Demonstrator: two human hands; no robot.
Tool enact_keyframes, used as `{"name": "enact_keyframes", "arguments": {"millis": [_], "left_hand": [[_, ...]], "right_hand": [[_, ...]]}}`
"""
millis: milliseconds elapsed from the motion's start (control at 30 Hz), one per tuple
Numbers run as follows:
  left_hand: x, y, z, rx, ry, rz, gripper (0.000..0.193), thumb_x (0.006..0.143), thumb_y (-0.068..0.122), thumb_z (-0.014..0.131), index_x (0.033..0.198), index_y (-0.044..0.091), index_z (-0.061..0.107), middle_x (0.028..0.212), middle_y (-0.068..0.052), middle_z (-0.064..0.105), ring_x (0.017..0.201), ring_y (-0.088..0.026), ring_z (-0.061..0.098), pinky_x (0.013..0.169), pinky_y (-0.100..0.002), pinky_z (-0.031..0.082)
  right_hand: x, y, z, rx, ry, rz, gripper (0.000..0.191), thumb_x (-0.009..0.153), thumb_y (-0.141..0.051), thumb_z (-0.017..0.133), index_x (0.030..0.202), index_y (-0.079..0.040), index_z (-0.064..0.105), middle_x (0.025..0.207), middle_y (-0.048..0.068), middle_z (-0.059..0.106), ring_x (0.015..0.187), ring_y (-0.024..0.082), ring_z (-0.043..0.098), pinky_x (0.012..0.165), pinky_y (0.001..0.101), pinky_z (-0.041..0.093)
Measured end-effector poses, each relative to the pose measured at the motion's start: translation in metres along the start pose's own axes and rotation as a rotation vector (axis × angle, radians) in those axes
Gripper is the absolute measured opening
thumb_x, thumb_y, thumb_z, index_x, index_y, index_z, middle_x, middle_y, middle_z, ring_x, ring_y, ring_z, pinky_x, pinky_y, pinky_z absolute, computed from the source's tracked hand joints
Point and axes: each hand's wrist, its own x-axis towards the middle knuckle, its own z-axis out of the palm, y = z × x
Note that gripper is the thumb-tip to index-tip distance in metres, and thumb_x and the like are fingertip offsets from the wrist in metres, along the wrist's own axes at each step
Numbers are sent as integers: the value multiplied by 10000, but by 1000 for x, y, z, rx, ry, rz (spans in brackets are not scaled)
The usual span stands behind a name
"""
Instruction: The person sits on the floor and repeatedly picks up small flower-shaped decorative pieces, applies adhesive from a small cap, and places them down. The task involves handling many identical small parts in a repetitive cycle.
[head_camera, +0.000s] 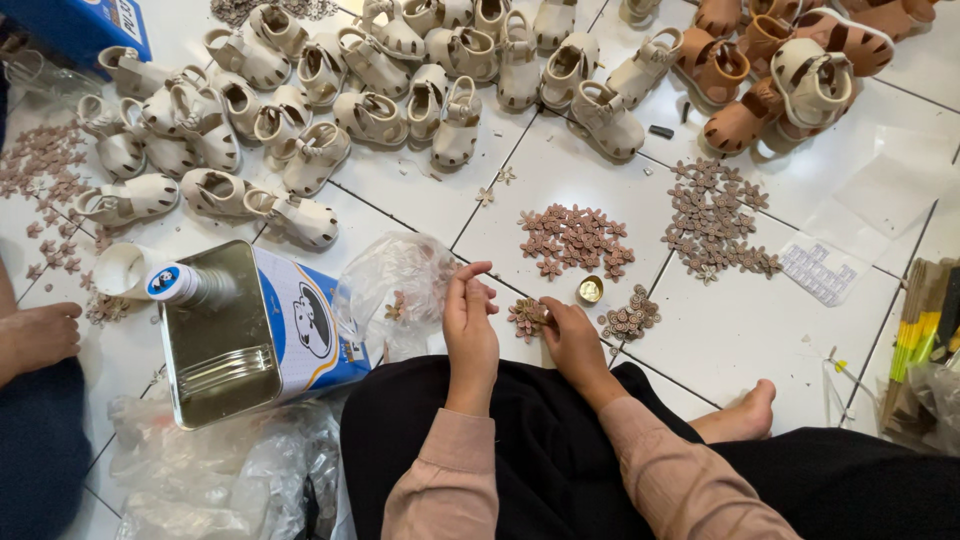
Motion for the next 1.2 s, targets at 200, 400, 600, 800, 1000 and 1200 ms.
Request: {"name": "enact_keyframes", "arguments": {"millis": [200, 400, 600, 800, 1000, 1200], "left_hand": [[-1, -2, -3, 665, -227, 47, 278, 958, 196, 661, 1218, 105, 694, 800, -129, 590, 730, -190, 548, 653, -305, 449], [-8, -22, 18, 660, -334, 24, 141, 884, 151, 757, 970, 41, 768, 878, -102, 757, 793, -201, 762, 705, -310, 584], [-3, -13, 20, 292, -202, -165, 165, 943, 66, 676, 1050, -43, 739, 880, -119, 794, 763, -141, 753, 674, -253, 607], [-1, -6, 21, 297, -223, -154, 196, 963, 45, 626, 1113, -35, 725, 930, -108, 799, 794, -117, 760, 692, -228, 614], [-3, -3, 23, 330, -229, -164, 196, 963, 56, 633, 1113, -26, 729, 929, -106, 802, 789, -115, 756, 668, -231, 600], [-3, -2, 23, 328, -231, -172, 202, 963, 70, 639, 1118, -21, 733, 916, -108, 801, 790, -114, 761, 674, -229, 606]], "right_hand": [[5, 8, -16, 492, -155, 314, 539, 863, -57, 736, 1372, -119, 569, 952, 87, 771, 836, 175, 744, 795, 320, 598], [8, 20, -51, 884, -358, 328, 611, 833, -42, 756, 1405, -80, 543, 996, 118, 755, 866, 175, 702, 809, 341, 580], [18, 37, -62, -145, 44, 160, 499, 752, -140, 839, 1228, -104, 693, 1286, 109, 655, 1189, 281, 582, 964, 393, 526], [22, 38, -44, -210, 94, -33, 450, 718, -153, 840, 1143, -76, 715, 1355, 90, 640, 1249, 332, 550, 1047, 424, 454], [23, 37, -41, -293, 113, -30, 336, 796, -160, 796, 1125, -105, 752, 1242, 51, 691, 1185, 293, 591, 1000, 411, 492], [24, 32, -40, -396, 118, -64, 253, 820, -187, 787, 1065, -122, 786, 1179, 44, 706, 1134, 292, 605, 972, 418, 496]]}}
